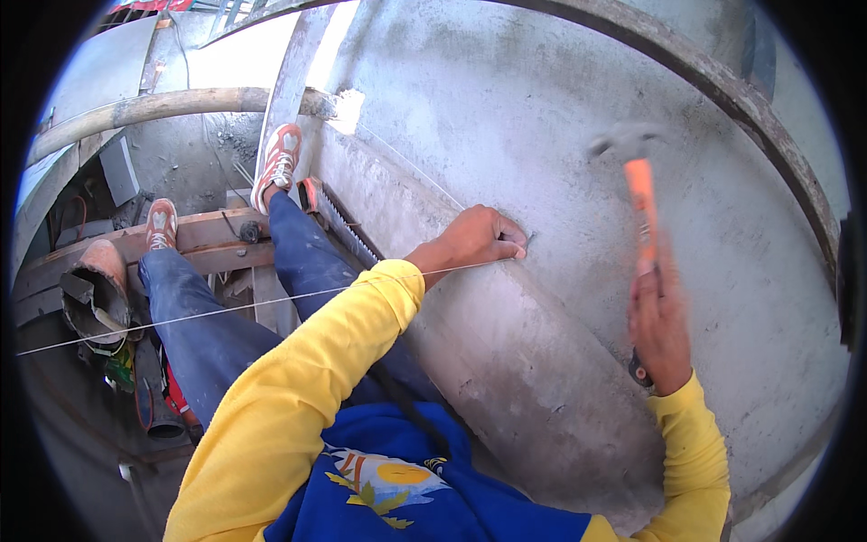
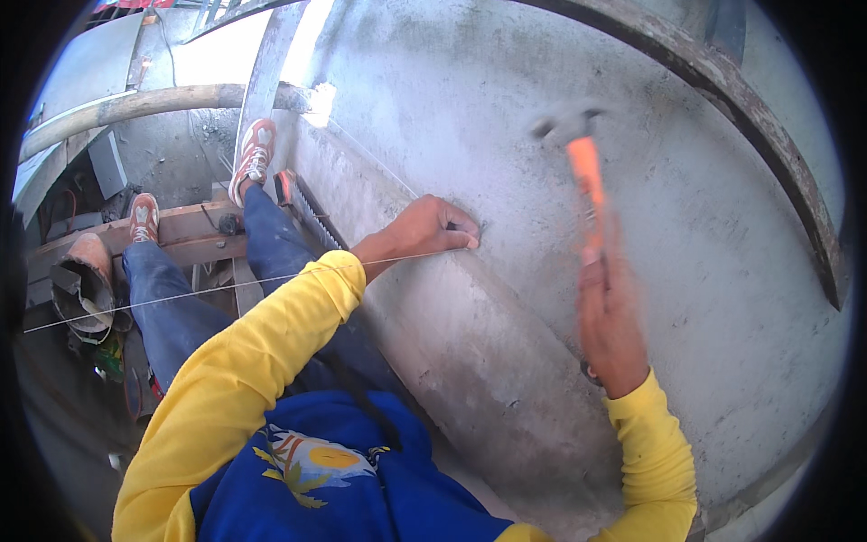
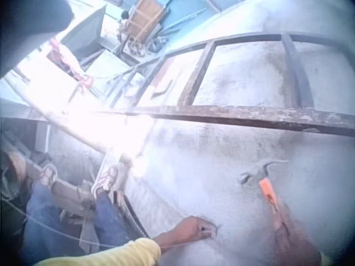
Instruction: The person applies mortar to a concrete block using a trowel, places the block on a wall, and secures it with a hammer and nails. The person also measures the wall with a tape measure and marks it with a pencil.
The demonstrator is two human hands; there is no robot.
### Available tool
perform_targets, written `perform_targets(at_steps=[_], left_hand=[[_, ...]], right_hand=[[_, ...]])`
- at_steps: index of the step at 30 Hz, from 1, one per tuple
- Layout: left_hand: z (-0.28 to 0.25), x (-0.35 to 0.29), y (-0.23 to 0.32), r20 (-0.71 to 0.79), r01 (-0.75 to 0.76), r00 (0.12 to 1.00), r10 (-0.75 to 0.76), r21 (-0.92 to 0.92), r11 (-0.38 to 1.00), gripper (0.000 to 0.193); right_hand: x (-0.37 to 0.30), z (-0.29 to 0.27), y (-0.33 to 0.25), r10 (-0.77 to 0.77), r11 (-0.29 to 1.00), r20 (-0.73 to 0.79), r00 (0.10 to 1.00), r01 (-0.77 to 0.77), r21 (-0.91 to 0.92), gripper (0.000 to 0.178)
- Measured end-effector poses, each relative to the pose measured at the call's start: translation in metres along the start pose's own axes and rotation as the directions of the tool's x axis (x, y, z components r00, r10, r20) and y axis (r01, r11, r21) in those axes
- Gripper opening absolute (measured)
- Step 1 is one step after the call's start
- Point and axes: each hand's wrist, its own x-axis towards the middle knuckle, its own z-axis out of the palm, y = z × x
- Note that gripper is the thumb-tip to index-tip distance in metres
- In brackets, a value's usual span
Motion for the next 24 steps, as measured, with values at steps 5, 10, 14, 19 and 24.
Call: perform_targets(at_steps=[5, 10, 14, 19, 24], left_hand=[[0.001, -0.001, 0.002, 0.050, 0.019, 0.999, -0.017, -0.045, 0.999, 0.020], [0.002, 0.001, -0.003, 0.001, -0.020, 1.000, 0.020, 0.010, 1.000, 0.020], [-0.001, -0.003, 0.000, 0.014, -0.015, 1.000, 0.016, -0.048, 0.999, 0.021], [0.005, 0.000, -0.006, -0.008, -0.042, 0.999, 0.041, -0.030, 0.999, 0.020], [0.002, -0.002, -0.009, -0.019, -0.049, 0.999, 0.048, -0.040, 0.998, 0.021]], right_hand=[[-0.005, 0.003, 0.063, -0.551, 0.697, 0.225, 0.804, 0.592, -0.405, 0.057], [0.000, 0.000, 0.016, -0.117, 0.986, 0.035, 0.993, 0.120, -0.119, 0.057], [-0.004, 0.001, 0.007, -0.093, 0.946, 0.044, 0.995, 0.102, -0.307, 0.055], [-0.001, 0.002, 0.035, -0.205, 0.953, 0.115, 0.972, 0.225, -0.204, 0.053], [-0.006, 0.000, -0.013, -0.055, 0.975, 0.026, 0.998, 0.059, -0.212, 0.055]])
